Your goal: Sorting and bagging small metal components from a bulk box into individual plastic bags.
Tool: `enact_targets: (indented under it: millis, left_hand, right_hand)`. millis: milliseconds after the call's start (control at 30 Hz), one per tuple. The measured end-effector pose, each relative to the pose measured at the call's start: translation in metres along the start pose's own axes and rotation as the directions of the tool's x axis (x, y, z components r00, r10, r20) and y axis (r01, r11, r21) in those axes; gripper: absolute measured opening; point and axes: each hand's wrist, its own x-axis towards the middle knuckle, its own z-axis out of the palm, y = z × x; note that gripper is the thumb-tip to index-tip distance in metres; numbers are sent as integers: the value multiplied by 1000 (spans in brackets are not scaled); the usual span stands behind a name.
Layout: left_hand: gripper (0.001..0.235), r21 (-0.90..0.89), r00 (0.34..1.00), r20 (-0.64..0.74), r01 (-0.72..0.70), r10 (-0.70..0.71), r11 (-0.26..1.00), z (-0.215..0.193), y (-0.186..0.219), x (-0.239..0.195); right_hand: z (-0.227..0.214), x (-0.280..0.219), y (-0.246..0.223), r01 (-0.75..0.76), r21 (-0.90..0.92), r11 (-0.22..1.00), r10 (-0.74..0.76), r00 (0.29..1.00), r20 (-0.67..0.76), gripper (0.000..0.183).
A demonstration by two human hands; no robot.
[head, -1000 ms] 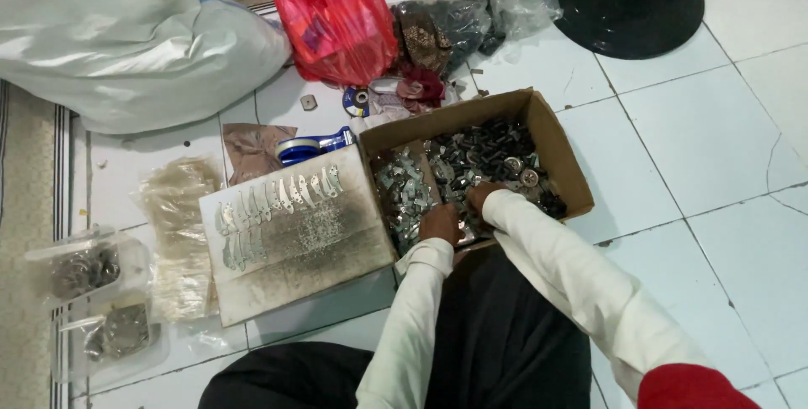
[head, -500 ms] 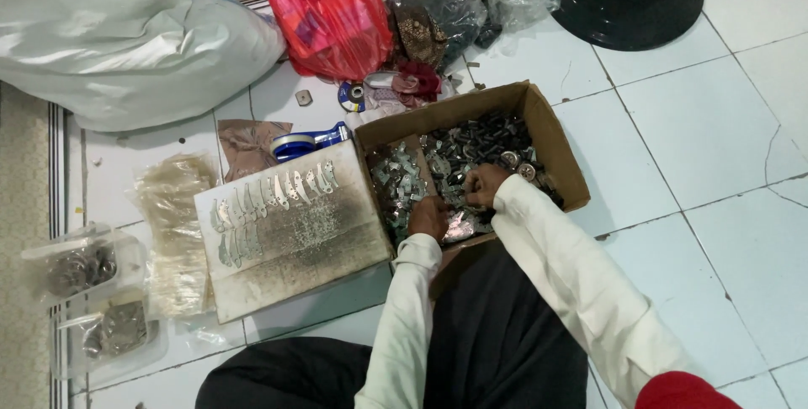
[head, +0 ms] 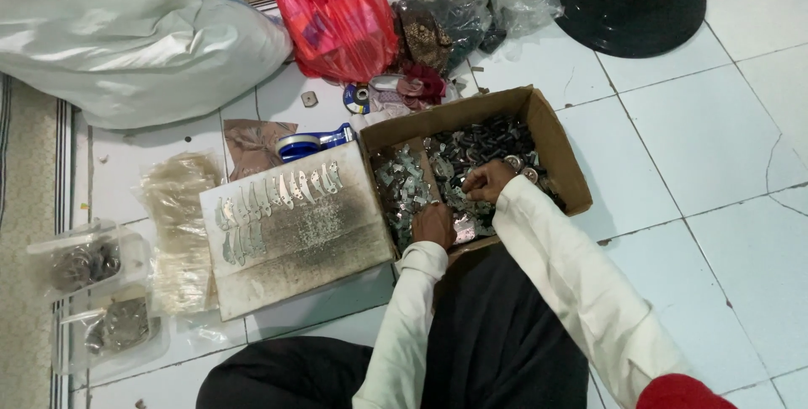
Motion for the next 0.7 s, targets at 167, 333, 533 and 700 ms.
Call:
enact_targets:
  millis: [167,333,533,700]
  left_hand:
    - [19,-284,983,-150,63,-109,957,-45,20,-6]
    - [12,-661,864,-388,-18,-321,750,-115,8,-41]
    - [20,-746,771,-373,82,-516,661,-167,-77,-98]
    - [21,-628,637,-410,321,-652,709,-184,-162,-123]
  right_hand:
    - [1,-7,-3,-26,160,987,47,991,-128,29]
    - [7,-23,-56,8,282,959,71,960,-270,38]
    - [64,-20,-117,36,381,924,76,959,-275,31]
    - [156,-13,-178,24,476,879,55,987,-151,43]
